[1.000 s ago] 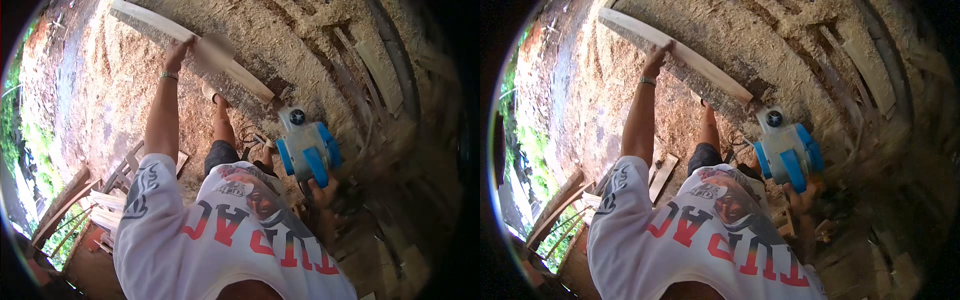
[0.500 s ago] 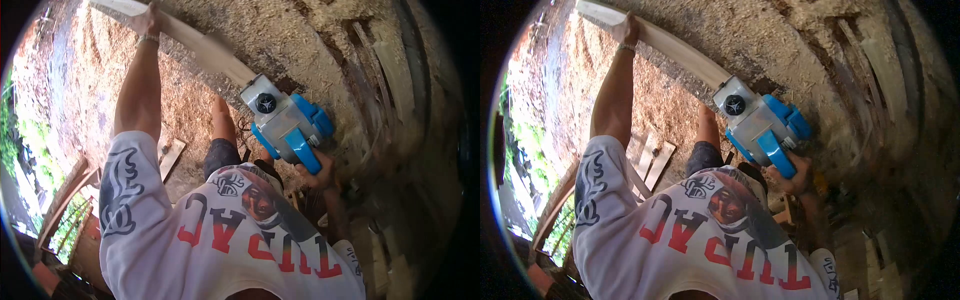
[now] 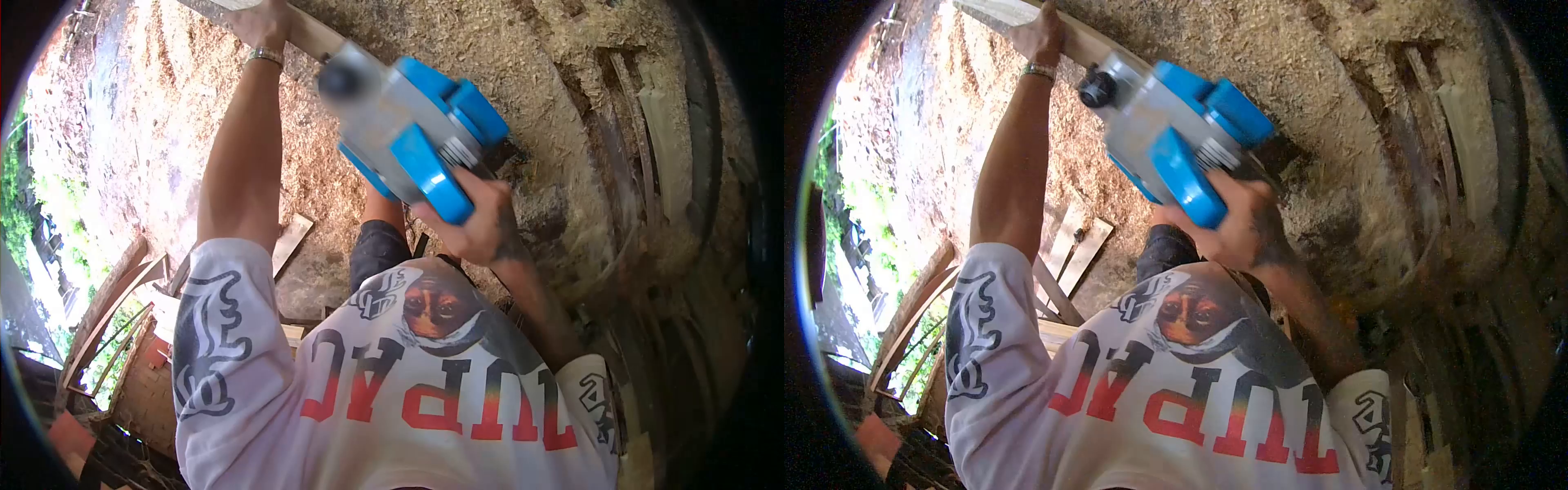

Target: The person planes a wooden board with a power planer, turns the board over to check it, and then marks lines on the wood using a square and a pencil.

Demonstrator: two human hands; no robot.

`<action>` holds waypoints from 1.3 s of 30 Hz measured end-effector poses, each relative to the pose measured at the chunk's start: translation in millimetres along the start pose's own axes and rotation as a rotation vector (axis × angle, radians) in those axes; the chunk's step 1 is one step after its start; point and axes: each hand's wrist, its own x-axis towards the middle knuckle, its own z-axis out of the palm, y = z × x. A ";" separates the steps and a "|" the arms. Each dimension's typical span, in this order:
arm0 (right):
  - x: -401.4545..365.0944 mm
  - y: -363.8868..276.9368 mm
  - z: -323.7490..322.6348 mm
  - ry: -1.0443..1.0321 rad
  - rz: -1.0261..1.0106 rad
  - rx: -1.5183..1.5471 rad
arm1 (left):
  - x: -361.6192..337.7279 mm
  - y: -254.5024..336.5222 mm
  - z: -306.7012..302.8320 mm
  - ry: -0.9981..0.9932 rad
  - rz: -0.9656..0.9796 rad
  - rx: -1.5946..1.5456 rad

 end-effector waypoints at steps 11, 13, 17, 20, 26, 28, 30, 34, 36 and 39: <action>-138.9 56.7 -35.1 0.062 0.200 0.004 | -6.6 29.2 -25.8 -0.159 0.013 0.092; -146.3 62.4 -40.4 0.041 0.165 -0.069 | -8.5 31.2 -33.3 -0.189 0.014 0.098; -117.4 40.6 -34.8 0.040 0.177 -0.037 | -1.2 -0.1 1.4 0.019 0.070 -0.073; -90.3 32.2 -28.0 0.003 0.140 -0.040 | -7.3 19.8 -13.0 -0.029 -0.087 -0.168; -39.6 3.6 -10.8 -0.022 0.093 -0.073 | -13.5 34.4 -28.1 -0.029 -0.150 -0.308; -22.4 -3.8 -5.0 -0.013 0.107 -0.080 | -14.5 43.0 -31.9 0.066 -0.119 -0.390; -2.0 -19.8 1.5 -0.018 0.125 -0.065 | -16.1 43.5 -26.2 0.279 -0.002 -0.380; 33.9 -35.1 16.0 0.004 0.111 -0.040 | 3.8 29.2 -22.5 0.167 -0.175 -0.318; 51.6 -43.1 22.8 -0.009 0.109 -0.029 | 26.0 17.4 -20.9 0.123 -0.241 -0.516; 85.0 -65.8 34.9 -0.001 0.139 -0.020 | 94.3 -18.3 -26.3 0.036 -0.102 -0.646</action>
